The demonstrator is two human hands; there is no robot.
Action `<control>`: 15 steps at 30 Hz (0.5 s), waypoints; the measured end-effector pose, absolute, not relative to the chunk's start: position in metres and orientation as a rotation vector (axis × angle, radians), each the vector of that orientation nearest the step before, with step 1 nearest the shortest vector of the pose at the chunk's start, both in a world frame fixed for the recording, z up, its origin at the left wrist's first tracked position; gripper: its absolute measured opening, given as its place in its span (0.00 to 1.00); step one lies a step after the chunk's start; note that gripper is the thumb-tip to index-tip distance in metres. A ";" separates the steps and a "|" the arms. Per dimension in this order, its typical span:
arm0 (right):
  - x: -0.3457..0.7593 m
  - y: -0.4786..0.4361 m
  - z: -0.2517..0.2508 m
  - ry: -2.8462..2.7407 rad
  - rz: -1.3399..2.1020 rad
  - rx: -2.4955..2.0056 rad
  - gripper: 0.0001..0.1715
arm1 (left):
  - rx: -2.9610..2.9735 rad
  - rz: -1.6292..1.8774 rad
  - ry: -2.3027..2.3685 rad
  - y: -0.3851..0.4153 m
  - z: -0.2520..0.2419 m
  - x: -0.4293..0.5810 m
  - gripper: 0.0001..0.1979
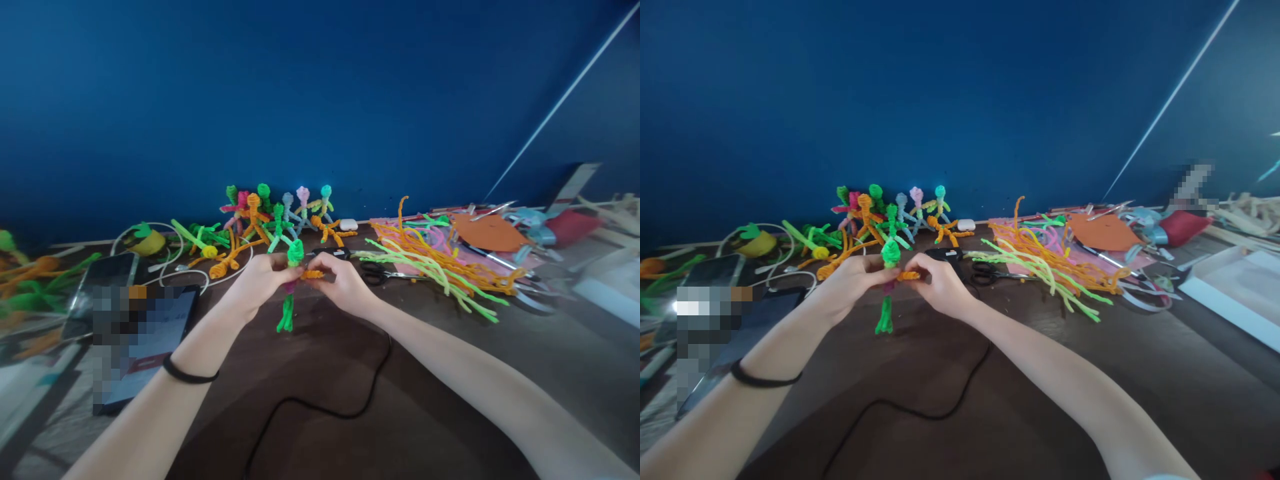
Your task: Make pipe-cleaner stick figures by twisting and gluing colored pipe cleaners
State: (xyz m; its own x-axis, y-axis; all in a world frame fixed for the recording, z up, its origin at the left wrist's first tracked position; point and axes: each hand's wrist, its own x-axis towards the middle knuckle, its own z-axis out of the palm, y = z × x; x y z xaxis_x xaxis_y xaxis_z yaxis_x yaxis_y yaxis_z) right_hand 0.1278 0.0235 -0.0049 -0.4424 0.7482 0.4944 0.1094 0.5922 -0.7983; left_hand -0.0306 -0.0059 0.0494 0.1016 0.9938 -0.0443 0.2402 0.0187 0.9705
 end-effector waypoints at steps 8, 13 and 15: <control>0.132 0.027 0.001 -1.897 1.151 -0.729 0.13 | 1.376 0.945 1.277 -0.008 0.055 -0.029 0.09; 0.134 0.028 0.003 -1.832 1.461 -0.680 0.12 | 1.407 0.948 1.262 -0.008 0.054 -0.030 0.10; 0.134 0.030 0.001 -1.742 1.552 -0.630 0.11 | 1.398 0.940 1.258 -0.008 0.055 -0.030 0.10</control>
State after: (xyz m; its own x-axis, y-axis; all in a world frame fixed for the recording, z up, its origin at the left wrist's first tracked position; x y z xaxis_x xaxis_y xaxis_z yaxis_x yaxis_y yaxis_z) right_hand 0.1339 0.0298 0.0006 -0.6297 0.7544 0.1851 -0.0972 0.1599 -0.9823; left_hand -0.0299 -0.0081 0.0547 0.1598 0.9848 -0.0678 0.2142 0.0325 0.9762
